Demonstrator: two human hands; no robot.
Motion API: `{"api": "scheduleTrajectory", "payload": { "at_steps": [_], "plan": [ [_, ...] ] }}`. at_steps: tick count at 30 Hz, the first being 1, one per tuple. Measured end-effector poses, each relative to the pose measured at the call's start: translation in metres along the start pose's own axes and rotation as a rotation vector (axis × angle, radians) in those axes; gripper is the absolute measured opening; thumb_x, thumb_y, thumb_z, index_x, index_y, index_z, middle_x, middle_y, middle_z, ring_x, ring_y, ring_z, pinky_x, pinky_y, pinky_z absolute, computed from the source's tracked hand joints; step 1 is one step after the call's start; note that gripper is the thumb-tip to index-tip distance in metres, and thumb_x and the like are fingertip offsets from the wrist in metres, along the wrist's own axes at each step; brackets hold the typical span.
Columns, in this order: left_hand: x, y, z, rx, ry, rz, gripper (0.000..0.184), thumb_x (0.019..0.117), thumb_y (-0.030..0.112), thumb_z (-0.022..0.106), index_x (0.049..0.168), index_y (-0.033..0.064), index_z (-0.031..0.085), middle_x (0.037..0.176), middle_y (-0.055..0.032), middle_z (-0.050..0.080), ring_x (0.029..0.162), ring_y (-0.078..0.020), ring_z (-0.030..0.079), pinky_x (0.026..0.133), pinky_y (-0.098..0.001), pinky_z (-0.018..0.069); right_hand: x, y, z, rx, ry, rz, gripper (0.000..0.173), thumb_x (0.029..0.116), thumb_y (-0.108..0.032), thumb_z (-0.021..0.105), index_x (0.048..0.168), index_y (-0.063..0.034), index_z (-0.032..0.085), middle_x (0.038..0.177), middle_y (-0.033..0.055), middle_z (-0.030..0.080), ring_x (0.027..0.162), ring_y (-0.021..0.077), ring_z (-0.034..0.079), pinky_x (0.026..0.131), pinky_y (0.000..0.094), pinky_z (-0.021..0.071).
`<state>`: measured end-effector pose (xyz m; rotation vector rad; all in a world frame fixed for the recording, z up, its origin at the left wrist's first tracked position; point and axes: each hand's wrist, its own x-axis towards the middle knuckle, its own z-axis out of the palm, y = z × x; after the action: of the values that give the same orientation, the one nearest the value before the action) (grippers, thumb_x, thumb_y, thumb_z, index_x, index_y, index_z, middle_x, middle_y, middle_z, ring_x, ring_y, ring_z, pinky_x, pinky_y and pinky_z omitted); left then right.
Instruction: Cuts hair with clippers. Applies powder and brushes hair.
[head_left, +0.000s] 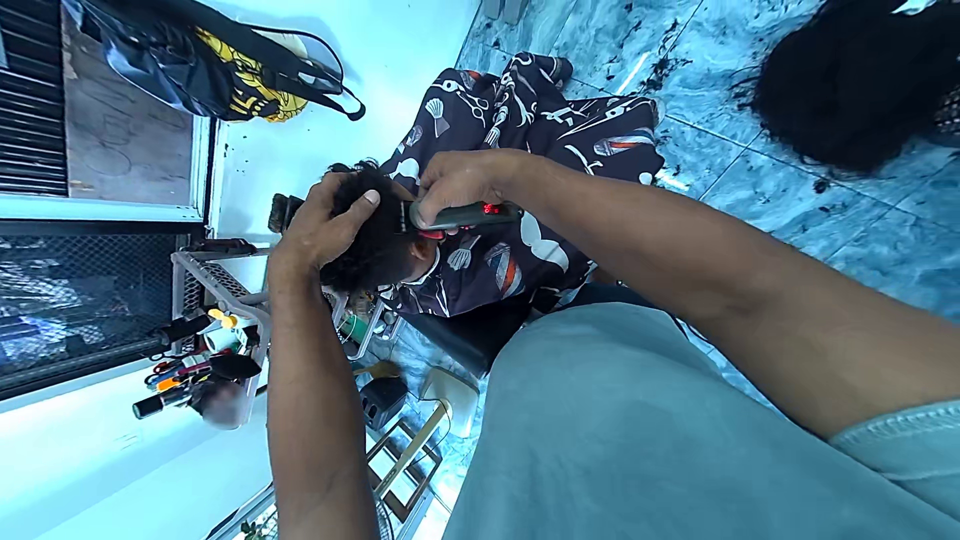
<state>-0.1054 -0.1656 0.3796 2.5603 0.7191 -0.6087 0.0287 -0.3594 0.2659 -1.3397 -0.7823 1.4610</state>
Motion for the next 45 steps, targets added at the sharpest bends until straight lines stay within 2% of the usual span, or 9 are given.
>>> {"api": "scheduleTrajectory", "payload": {
  "at_steps": [6,11,15,21,26,31,36,40,45],
  "plan": [
    [0.003,-0.001,0.004,0.051,0.072,0.025,0.065,0.0913,0.067,0.062,0.14,0.0247,0.056,0.137,-0.0101,0.062,0.13,-0.0243,0.058,0.107,-0.0597,0.0456,-0.001,0.004,0.0,-0.145,0.074,0.142,0.023,0.0852,-0.023,0.076,0.085,-0.0035,0.064,0.07,0.0093,0.065,0.051,0.0168,0.06,0.049,0.0347,0.0523],
    [-0.008,0.025,0.006,0.074,0.068,-0.053,0.06,0.097,0.051,0.065,0.144,0.0155,0.053,0.144,-0.0176,0.056,0.137,-0.0308,0.052,0.114,-0.0609,0.0363,-0.003,-0.004,-0.001,0.146,-0.02,-0.007,0.021,0.091,-0.021,0.071,0.093,-0.0007,0.067,0.078,0.0118,0.069,0.059,0.0184,0.066,0.054,0.0334,0.057],
    [0.006,-0.002,0.005,0.104,0.088,-0.004,0.064,0.0909,0.065,0.064,0.14,0.0252,0.056,0.14,-0.0126,0.06,0.132,-0.029,0.056,0.108,-0.0643,0.0426,-0.001,0.003,-0.001,-0.085,0.038,0.16,0.023,0.0856,-0.023,0.076,0.087,-0.0025,0.066,0.072,0.0112,0.067,0.052,0.0188,0.062,0.051,0.0362,0.0551],
    [0.008,-0.004,0.005,0.1,0.079,0.023,0.059,0.0924,0.062,0.064,0.139,0.0258,0.057,0.136,-0.0098,0.063,0.128,-0.0255,0.059,0.106,-0.0623,0.0456,-0.005,-0.013,-0.004,0.145,-0.018,0.002,0.022,0.0898,-0.023,0.07,0.094,-0.0019,0.067,0.078,0.0121,0.07,0.059,0.0186,0.066,0.055,0.0342,0.0569],
    [0.007,-0.003,0.006,0.091,0.088,0.007,0.061,0.0903,0.064,0.065,0.138,0.0271,0.058,0.138,-0.0096,0.061,0.131,-0.0261,0.057,0.106,-0.0629,0.045,-0.001,-0.002,-0.006,-0.057,0.025,0.184,0.024,0.086,-0.023,0.076,0.093,-0.0019,0.066,0.076,0.0134,0.068,0.054,0.021,0.063,0.051,0.0372,0.0556],
    [0.008,-0.005,0.006,0.109,0.083,0.026,0.055,0.0924,0.059,0.064,0.137,0.0272,0.058,0.138,-0.0079,0.062,0.129,-0.0243,0.059,0.106,-0.0612,0.0461,-0.005,-0.015,-0.005,0.194,-0.067,-0.014,0.021,0.0902,-0.024,0.067,0.089,-0.0038,0.068,0.075,0.0105,0.069,0.057,0.0179,0.065,0.053,0.0348,0.0561],
    [0.008,-0.003,0.006,0.104,0.086,0.005,0.062,0.0902,0.065,0.064,0.139,0.0272,0.057,0.141,-0.0102,0.059,0.132,-0.0272,0.056,0.107,-0.0627,0.0443,-0.006,-0.004,-0.005,-0.004,0.004,0.2,0.023,0.0851,-0.021,0.076,0.091,-0.0013,0.066,0.075,0.0142,0.068,0.054,0.0215,0.063,0.05,0.038,0.0554],
    [0.008,-0.004,0.007,0.125,0.085,0.032,0.057,0.0927,0.057,0.063,0.14,0.0252,0.057,0.142,-0.0105,0.059,0.133,-0.0269,0.056,0.108,-0.0624,0.0439,-0.009,-0.021,-0.009,0.227,-0.041,0.009,0.024,0.0928,-0.029,0.065,0.095,-0.0049,0.068,0.077,0.0113,0.069,0.057,0.0193,0.065,0.05,0.0367,0.0563],
    [0.006,-0.003,0.006,0.086,0.087,0.011,0.06,0.0919,0.063,0.063,0.14,0.0278,0.057,0.145,-0.0093,0.057,0.135,-0.0267,0.054,0.109,-0.0628,0.0429,-0.01,-0.007,-0.004,-0.051,-0.019,0.194,0.025,0.0868,-0.021,0.077,0.095,-0.0005,0.065,0.076,0.0144,0.067,0.054,0.0219,0.062,0.051,0.0393,0.0561]
  ]
}}
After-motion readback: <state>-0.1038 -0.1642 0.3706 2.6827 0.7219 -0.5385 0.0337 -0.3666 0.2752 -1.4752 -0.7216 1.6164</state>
